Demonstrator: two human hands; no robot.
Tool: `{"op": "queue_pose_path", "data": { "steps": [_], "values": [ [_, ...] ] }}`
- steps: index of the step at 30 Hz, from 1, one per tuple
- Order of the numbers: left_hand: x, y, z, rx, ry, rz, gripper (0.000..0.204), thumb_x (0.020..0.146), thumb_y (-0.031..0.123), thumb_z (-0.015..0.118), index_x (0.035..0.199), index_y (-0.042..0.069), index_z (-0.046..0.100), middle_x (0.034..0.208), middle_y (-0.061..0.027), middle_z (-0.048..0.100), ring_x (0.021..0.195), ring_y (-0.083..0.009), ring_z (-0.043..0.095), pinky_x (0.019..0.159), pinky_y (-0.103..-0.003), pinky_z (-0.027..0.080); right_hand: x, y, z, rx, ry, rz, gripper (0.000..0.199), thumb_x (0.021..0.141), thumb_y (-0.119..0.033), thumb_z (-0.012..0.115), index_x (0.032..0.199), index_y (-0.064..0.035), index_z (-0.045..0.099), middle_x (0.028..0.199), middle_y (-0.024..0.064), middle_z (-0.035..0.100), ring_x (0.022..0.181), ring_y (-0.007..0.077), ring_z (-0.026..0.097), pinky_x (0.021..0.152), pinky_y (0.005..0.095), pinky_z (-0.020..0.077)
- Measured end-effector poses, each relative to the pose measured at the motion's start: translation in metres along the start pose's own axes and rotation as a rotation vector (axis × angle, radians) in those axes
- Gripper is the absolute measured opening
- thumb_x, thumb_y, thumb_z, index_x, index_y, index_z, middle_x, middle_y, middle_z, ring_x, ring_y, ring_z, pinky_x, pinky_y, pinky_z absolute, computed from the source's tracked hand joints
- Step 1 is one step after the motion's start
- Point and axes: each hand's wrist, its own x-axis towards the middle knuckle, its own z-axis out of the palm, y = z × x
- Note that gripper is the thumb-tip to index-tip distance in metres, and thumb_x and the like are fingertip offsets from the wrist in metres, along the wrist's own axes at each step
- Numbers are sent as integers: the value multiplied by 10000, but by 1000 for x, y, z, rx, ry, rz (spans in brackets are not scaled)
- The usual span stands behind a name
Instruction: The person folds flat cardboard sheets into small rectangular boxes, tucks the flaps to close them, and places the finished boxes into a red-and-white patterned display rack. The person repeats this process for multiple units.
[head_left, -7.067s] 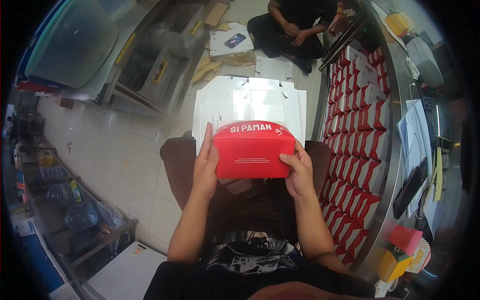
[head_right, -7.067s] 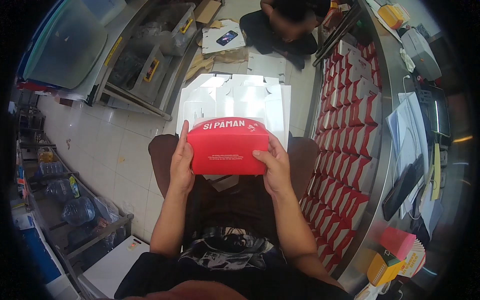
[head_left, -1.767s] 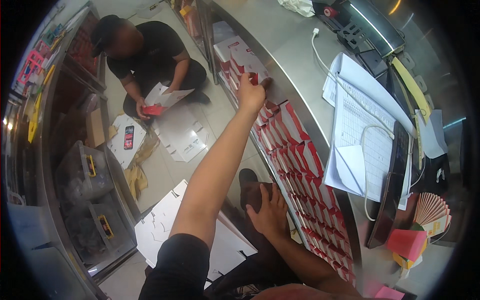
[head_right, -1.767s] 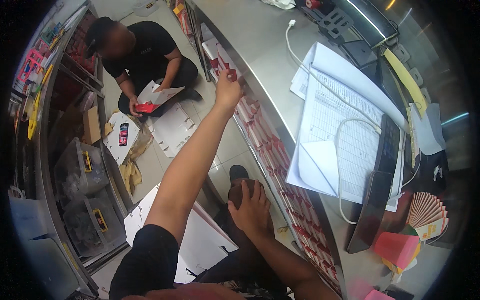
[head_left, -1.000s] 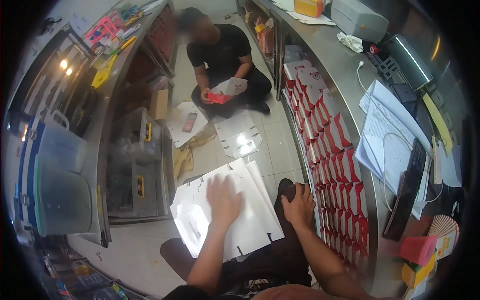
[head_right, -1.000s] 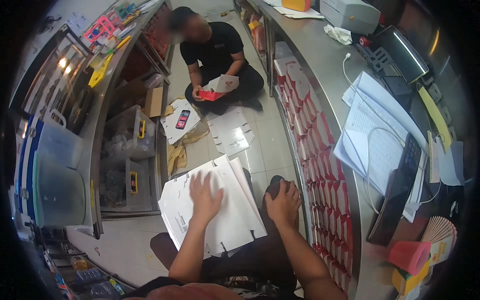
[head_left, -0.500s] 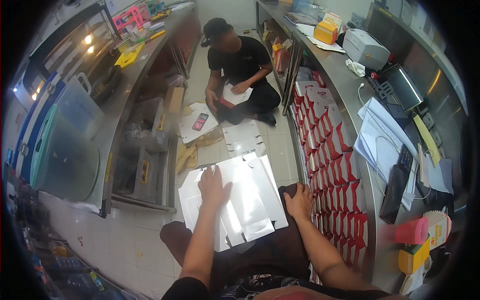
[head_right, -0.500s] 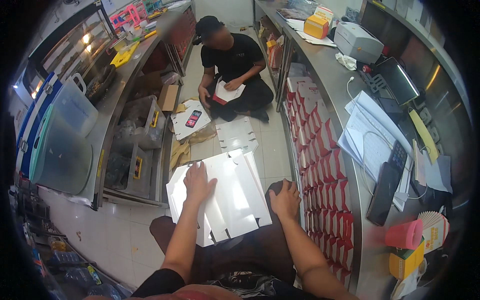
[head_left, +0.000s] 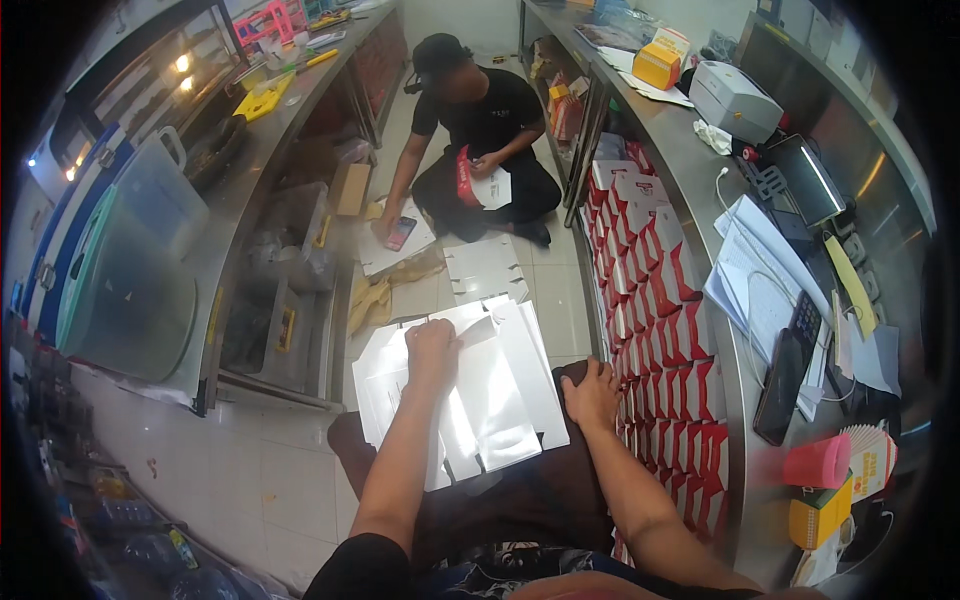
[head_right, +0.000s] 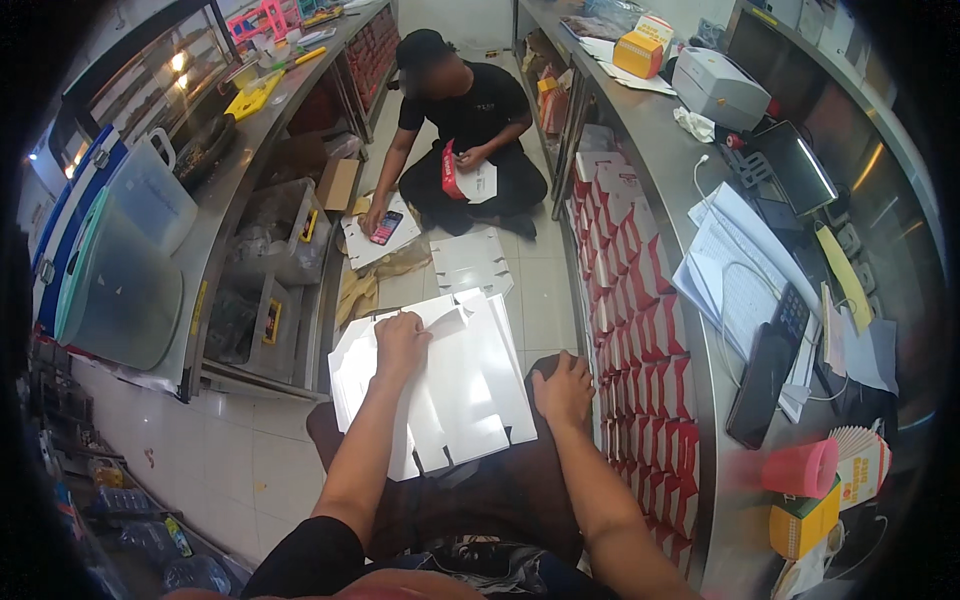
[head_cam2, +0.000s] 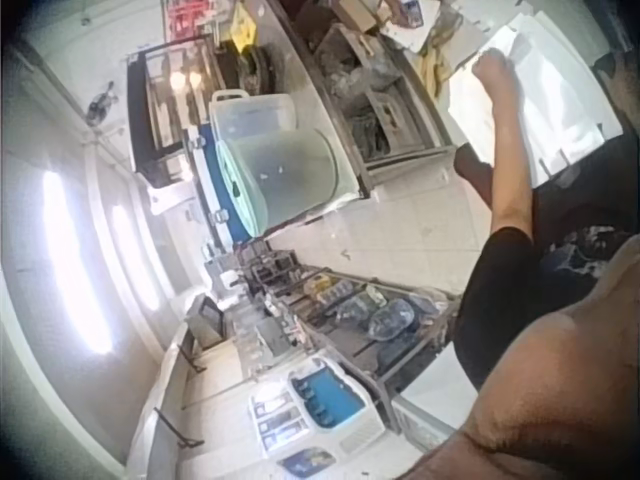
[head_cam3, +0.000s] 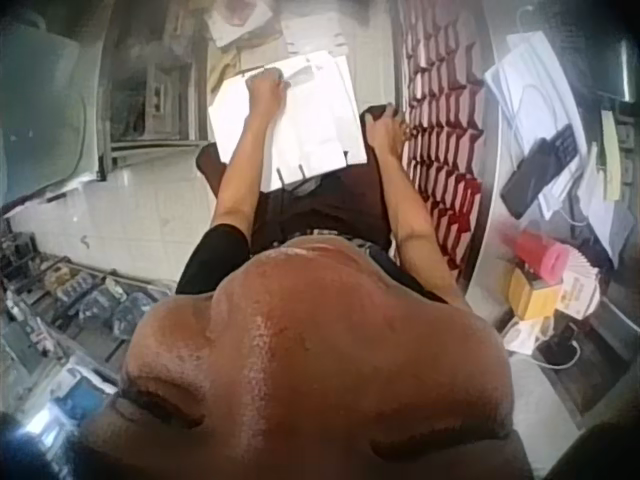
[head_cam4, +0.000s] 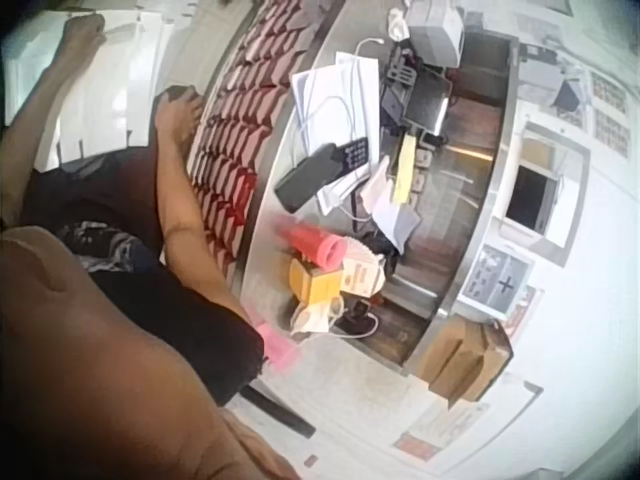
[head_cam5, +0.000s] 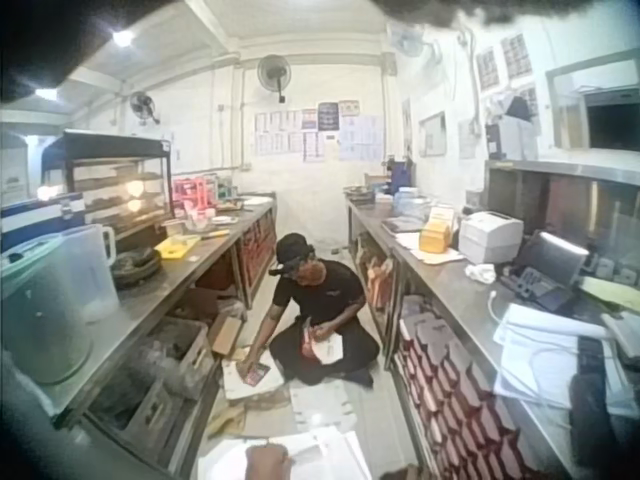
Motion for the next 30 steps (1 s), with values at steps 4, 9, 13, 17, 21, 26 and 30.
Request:
{"op": "queue_pose_path", "data": {
  "steps": [4, 9, 13, 17, 21, 26, 30],
  "values": [
    [1, 14, -22, -205, 112, 41, 174, 847, 88, 779, 987, 23, 699, 931, -175, 727, 842, -391, 687, 782, -477, 527, 3, 6, 4, 8, 30, -23, 786, 918, -472, 727, 1544, -109, 419, 1581, 215, 411, 1437, 430, 426, 1149, 579, 391],
    [-8, 47, -81, -502, 261, 101, 169, 888, 37, 727, 1057, 28, 721, 963, -161, 727, 872, -395, 677, 770, -448, 523, 15, 29, 15, 203, 140, -106, 627, 914, -403, 739, 1418, -73, 563, 1456, 205, 540, 1336, 423, 520, 1105, 569, 417],
    [-23, 78, -167, -248, 96, 276, 152, 874, 22, 743, 1023, 43, 721, 909, -126, 716, 842, -337, 675, 775, -416, 510, 25, 30, 8, 864, 104, -203, 543, 936, -332, 732, 1373, -29, 621, 1413, 189, 610, 1313, 308, 573, 1110, 445, 442],
    [-46, 95, -214, -120, 9, 282, 180, 837, -21, 772, 1000, 39, 729, 882, -119, 723, 856, -319, 692, 837, -399, 522, -37, -56, -104, 1637, -806, -671, 629, 985, -230, 697, 1542, -41, 474, 1500, 160, 567, 1324, 270, 573, 1130, 365, 433],
    [-69, 89, -225, -124, 45, 310, 275, 830, -41, 769, 1086, 21, 689, 990, -140, 711, 931, -310, 670, 890, -410, 515, -84, -105, -142, 1045, -713, -862, 502, 1001, -165, 663, 1462, 2, 555, 1341, 182, 668, 1208, 233, 642, 1057, 350, 480],
    [-130, 92, -209, -275, 821, 87, 516, 953, 219, 706, 1364, -13, 496, 1363, -202, 571, 1232, -332, 586, 1042, -459, 496, -110, -122, -144, 1090, -374, -708, 335, 1008, -131, 635, 1293, 42, 673, 1072, 176, 757, 1030, 220, 706, 936, 386, 538],
    [-149, 114, -197, -1589, 431, -208, 574, 1059, 403, 528, 1454, -10, 471, 1437, -215, 562, 1326, -342, 572, 1087, -499, 492, -118, -134, -142, 801, 282, -1473, 302, 945, -184, 698, 1238, -149, 761, 1233, 33, 732, 984, 194, 660, 852, 364, 459]
  ]
}}
